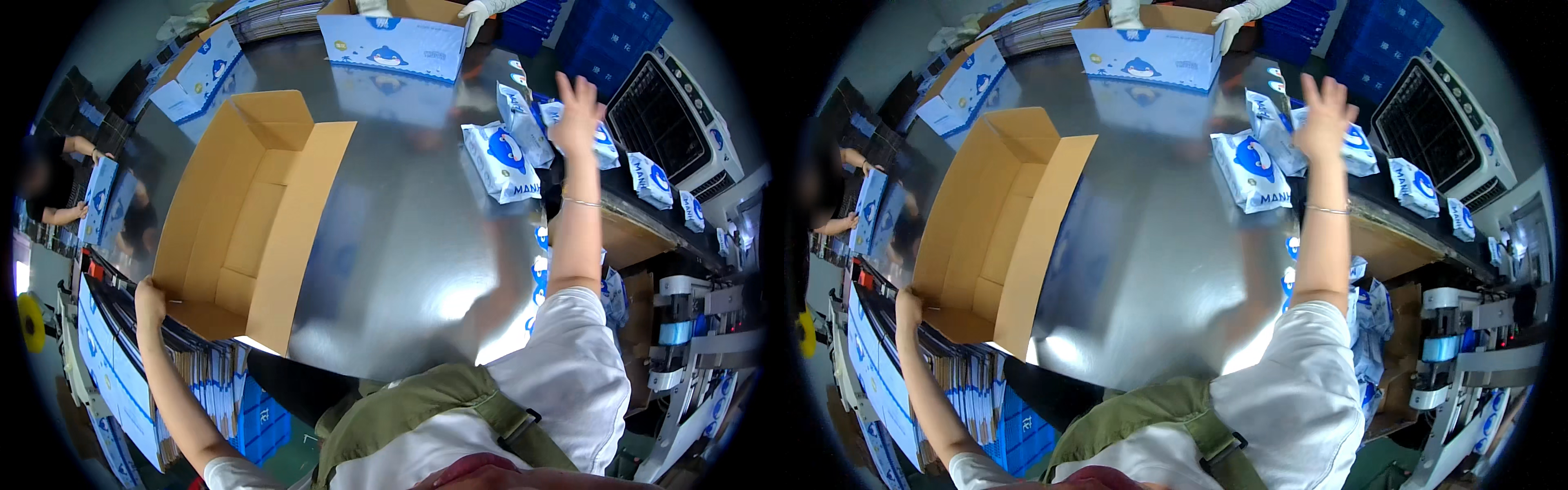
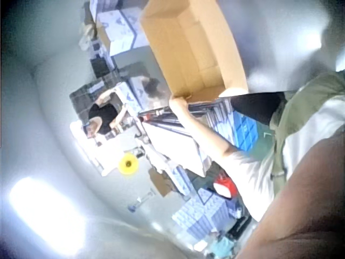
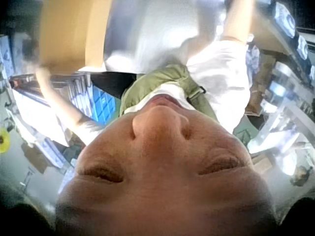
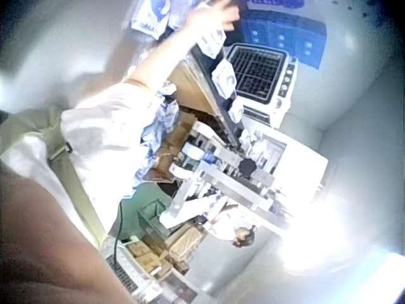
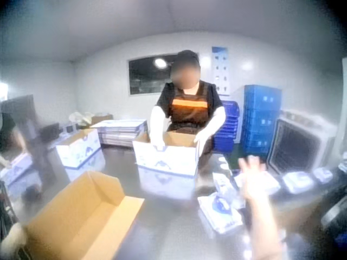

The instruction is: The person packs soft blue packages into cardboard boxes on a metal industrial table, occasionally reaching for stacks of flattened boxes to assemble them.

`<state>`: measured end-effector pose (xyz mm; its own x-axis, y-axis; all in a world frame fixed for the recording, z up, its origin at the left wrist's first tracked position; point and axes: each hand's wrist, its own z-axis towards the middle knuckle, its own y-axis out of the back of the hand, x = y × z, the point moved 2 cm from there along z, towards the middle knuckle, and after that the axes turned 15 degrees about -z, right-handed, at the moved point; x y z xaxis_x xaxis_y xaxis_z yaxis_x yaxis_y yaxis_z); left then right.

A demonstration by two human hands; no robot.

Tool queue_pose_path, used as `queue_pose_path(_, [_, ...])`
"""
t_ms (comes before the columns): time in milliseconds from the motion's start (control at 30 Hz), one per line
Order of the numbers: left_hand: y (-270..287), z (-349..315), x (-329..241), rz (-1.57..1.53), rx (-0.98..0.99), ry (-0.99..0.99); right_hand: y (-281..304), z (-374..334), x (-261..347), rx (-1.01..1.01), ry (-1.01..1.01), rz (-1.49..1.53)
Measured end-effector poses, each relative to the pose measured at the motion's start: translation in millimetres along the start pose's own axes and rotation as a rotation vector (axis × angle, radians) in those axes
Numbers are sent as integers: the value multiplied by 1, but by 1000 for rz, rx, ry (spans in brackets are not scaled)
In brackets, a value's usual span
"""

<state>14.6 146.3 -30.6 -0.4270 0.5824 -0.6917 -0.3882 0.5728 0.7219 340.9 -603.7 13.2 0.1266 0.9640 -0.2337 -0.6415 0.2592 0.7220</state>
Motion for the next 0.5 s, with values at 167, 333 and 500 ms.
queue_pose_path(167, [-7, -5, -13, 67, -27, 22, -63, 25, -69, 570, 186, -154])
queue_pose_path(333, [2, 7, 10, 66, -16, 3, -106, 66, -34, 650, 49, 498])
queue_pose_path(500, [9, 34, 49, 1, -43, 38, -95, 61, 49, 827, 188, 580])
